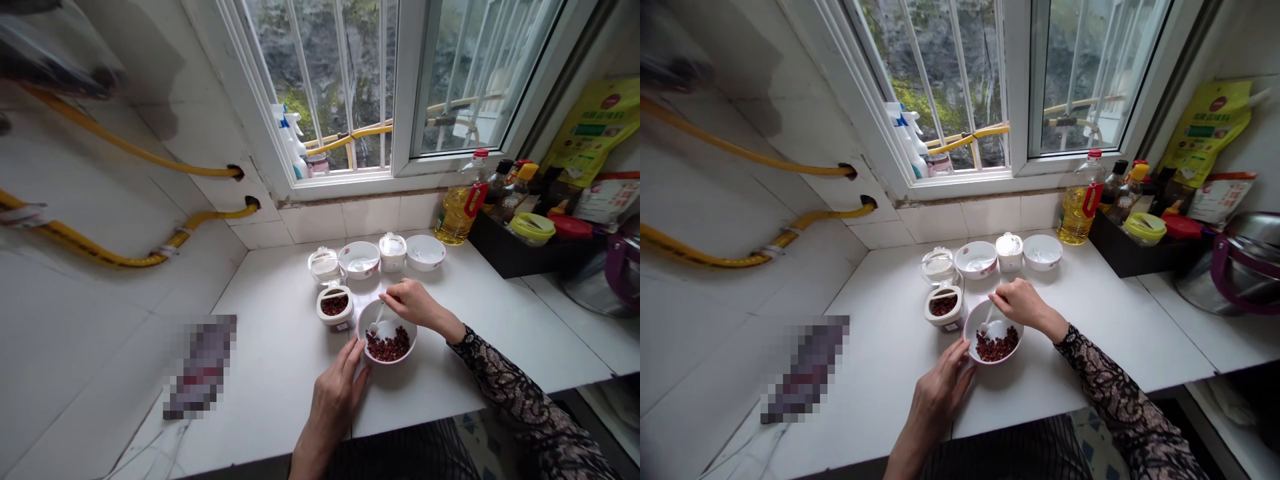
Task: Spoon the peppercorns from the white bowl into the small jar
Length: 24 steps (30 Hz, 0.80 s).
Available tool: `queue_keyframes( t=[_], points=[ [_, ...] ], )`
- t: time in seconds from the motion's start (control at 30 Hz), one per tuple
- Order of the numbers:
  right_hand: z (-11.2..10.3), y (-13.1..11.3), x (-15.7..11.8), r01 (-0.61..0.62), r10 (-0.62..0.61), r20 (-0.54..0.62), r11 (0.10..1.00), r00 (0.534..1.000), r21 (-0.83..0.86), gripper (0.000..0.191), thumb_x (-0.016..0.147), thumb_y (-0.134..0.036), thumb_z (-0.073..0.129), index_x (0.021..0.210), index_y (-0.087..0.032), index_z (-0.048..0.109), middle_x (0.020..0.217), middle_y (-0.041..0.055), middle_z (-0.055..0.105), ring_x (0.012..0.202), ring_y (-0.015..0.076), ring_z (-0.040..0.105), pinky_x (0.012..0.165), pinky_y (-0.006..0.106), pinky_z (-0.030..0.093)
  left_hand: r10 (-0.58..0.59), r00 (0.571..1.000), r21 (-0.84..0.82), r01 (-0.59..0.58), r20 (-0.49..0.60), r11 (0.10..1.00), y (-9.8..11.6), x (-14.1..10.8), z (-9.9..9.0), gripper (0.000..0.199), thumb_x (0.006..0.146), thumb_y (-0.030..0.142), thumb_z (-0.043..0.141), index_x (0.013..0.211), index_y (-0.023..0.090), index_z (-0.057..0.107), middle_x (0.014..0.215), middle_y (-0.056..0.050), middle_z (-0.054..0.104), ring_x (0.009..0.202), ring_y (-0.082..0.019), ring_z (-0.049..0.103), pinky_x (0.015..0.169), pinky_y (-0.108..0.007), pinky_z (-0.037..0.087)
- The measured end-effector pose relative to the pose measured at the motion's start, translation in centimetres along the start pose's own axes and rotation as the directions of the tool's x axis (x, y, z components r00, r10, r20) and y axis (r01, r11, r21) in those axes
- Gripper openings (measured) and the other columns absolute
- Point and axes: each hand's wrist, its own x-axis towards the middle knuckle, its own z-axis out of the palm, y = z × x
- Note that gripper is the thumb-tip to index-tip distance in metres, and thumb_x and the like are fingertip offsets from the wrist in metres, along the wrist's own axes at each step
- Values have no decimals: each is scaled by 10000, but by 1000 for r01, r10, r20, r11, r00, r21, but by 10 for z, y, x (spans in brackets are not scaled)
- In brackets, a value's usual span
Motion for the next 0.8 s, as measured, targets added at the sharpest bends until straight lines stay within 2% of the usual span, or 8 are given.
queue_keyframes(
  t=[0.17,0.4,0.57,0.67,0.8],
  points=[
    [2,3,1,-3,3,2,1000,1000,3,433,958,-273,536,537,-171,532,512,-5,570,491,96,408,626,267,291,-6,1000,9,6,5,1000,0,0,1,395,994,208,466,1387,169,451,1261,-158,658,1102,-223,685,848,-272,592],
    [1,0,1,95,-96,-7,994,995,-53,407,961,-251,528,564,-165,550,539,11,604,497,98,420,677,273,328,-3,1000,-8,3,1,1000,1,2,-1,358,1008,212,436,1359,155,471,1247,-167,663,1064,-217,702,836,-270,597],
    [3,-8,-2,137,-137,33,991,990,14,380,966,-254,540,604,-158,608,574,18,643,500,92,445,690,267,341,-4,1000,3,4,-1,1000,1,2,-1,399,1007,222,444,1404,182,441,1246,-151,668,1053,-216,706,823,-267,600],
    [3,-10,-3,116,-118,45,992,992,47,364,963,-257,550,620,-161,628,585,23,655,511,96,455,678,262,340,-2,1000,5,2,5,1000,1,2,-1,420,1006,220,454,1423,195,423,1257,-147,664,1071,-216,699,829,-264,598],
    [2,-7,-2,28,-29,21,999,999,33,419,953,-272,553,548,-166,575,533,16,614,503,99,438,636,263,313,-3,1000,-7,3,8,1000,1,2,-1,396,1013,219,427,1408,184,437,1244,-151,668,1070,-220,699,834,-274,600]
  ],
)
